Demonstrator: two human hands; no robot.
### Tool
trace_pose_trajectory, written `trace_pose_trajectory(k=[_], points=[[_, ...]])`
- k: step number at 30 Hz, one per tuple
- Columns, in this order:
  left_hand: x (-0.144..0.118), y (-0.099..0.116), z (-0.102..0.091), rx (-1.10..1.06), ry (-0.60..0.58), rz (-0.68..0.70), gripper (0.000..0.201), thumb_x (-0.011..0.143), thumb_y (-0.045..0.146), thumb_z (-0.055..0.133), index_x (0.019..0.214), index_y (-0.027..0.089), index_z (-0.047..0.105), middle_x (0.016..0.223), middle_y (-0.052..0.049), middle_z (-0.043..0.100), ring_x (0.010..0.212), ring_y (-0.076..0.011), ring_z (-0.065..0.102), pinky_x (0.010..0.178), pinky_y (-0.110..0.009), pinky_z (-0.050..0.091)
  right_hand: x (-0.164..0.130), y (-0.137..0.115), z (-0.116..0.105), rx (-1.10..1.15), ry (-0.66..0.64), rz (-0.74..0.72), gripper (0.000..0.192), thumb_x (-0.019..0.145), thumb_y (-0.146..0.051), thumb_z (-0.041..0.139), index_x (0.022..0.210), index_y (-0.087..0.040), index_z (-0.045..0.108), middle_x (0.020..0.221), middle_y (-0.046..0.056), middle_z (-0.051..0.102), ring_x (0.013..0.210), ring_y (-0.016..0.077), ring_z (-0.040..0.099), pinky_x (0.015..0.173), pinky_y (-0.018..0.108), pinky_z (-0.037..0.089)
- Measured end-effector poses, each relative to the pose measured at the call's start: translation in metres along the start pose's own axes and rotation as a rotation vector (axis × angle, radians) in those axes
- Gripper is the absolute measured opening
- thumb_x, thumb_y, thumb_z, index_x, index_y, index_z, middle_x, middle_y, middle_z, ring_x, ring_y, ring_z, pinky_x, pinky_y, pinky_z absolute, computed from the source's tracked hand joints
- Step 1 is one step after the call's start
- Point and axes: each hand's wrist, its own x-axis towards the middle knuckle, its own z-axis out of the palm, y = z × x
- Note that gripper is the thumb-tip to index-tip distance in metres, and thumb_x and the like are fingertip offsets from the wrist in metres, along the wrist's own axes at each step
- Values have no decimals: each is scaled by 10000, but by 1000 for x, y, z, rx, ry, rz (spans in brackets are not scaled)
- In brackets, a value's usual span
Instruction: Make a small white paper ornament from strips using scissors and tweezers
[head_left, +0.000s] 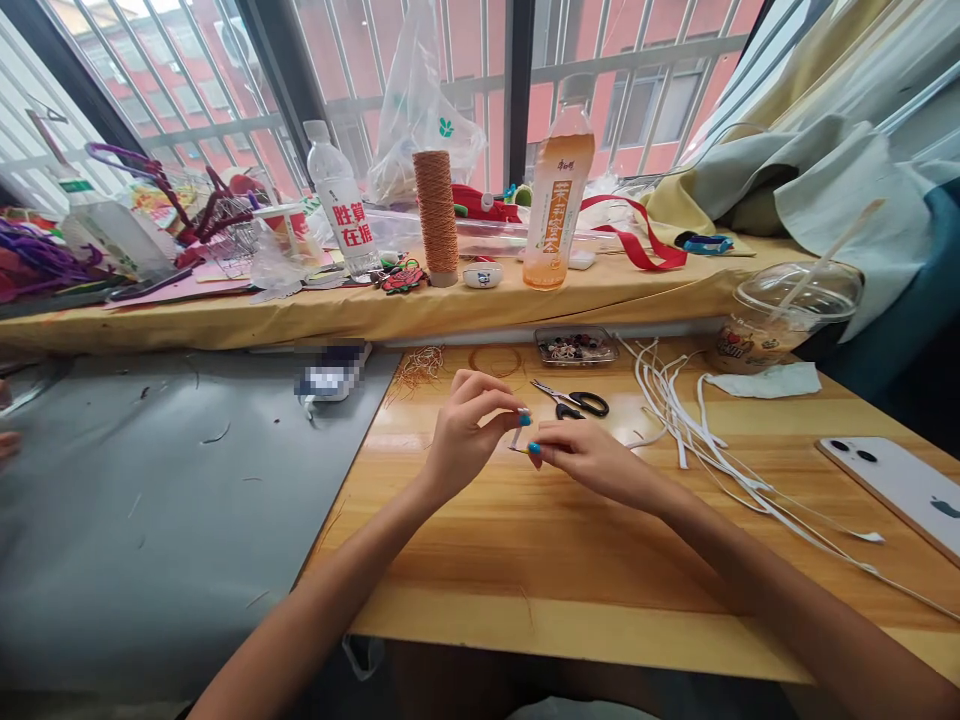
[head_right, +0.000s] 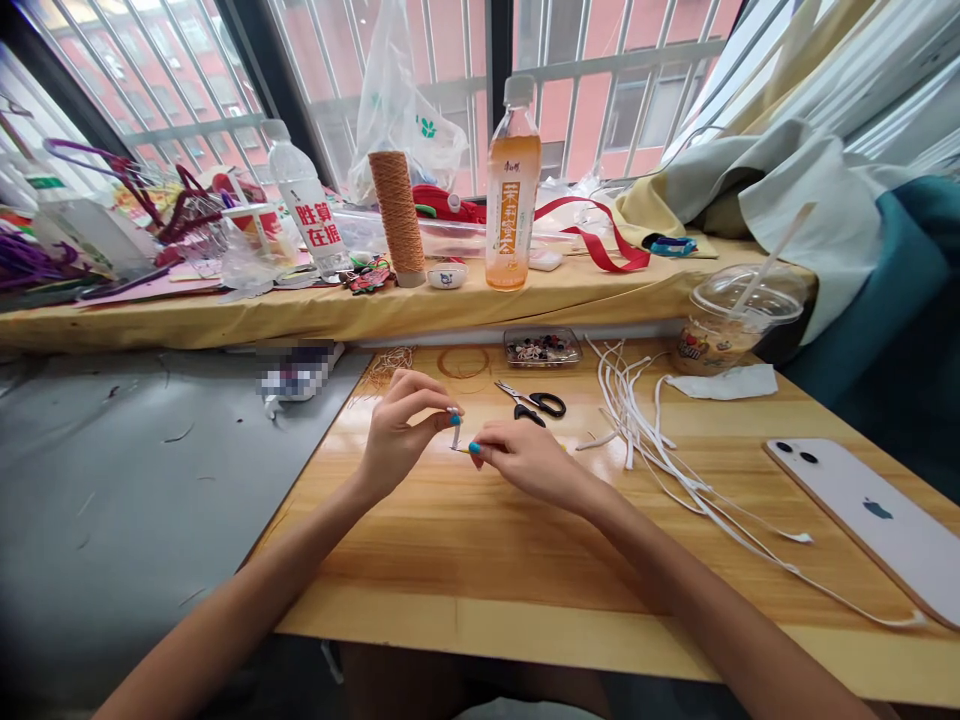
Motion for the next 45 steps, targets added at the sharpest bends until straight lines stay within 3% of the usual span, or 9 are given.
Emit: trace_pose_trajectory(k=[4,9,13,18,22,26,32,39,45], points=[[-2,10,-2,44,35,185,82,729,139,589,714,217,610,702,0,572,744,-134,443,679,-281,396,0,1,-7,578,-279,215,289,778,-391,449,615,-153,454,514,-62,272,459,56,208,433,206,146],[-4,14,-1,38,1,290,93,728,117,586,741,207,608,715,-5,590,749,-131,442,682,-270,401,-3,-3,-7,836,-301,375,311,733,-431,494,610,-167,382,492,-87,223,425,41,128,390,202,53],[-5,13,1,11,-38,194,62,743,154,574,724,205,604,705,-9,589,735,-136,450,668,-273,396,-3,-6,-3,800,-271,423,312,732,-436,498,614,-170,385,450,-96,250,393,31,131,369,189,51],[-6,6,5,-12,-131,-59,66,759,223,557,715,206,603,730,-21,593,746,-150,477,689,-289,385,-2,-3,4,828,-254,431,298,784,-440,425,650,-176,393,412,-103,262,358,30,134,347,178,82],[-5,-4,8,-42,-136,-232,64,744,233,571,696,199,595,730,-17,583,758,-152,473,691,-277,376,-1,-2,12,620,-97,360,244,827,-414,364,778,-179,409,493,-69,393,391,52,294,369,174,209],[-4,-10,8,-42,-104,-335,80,738,236,574,676,188,589,725,-9,583,760,-146,456,687,-263,356,0,0,22,62,156,143,218,870,-309,300,714,-185,390,594,-24,462,530,93,425,486,210,333],[-5,-19,9,-98,-44,-509,134,719,301,581,670,178,602,721,-6,590,753,-140,461,676,-253,340,1,10,30,-660,349,-100,279,887,-342,273,818,-157,470,825,60,506,524,101,451,379,208,241],[-6,-27,11,-360,23,-738,179,673,342,600,648,165,605,674,6,567,721,-127,488,706,-249,349,0,8,21,-909,395,-296,211,871,-258,369,834,-140,540,797,59,550,613,126,493,478,235,282],[0,-20,7,-507,78,-878,158,630,305,616,602,152,586,617,24,550,655,-107,474,685,-240,345,-2,9,13,-903,464,-285,219,865,-210,386,859,-178,603,627,12,525,556,108,450,504,240,246]])
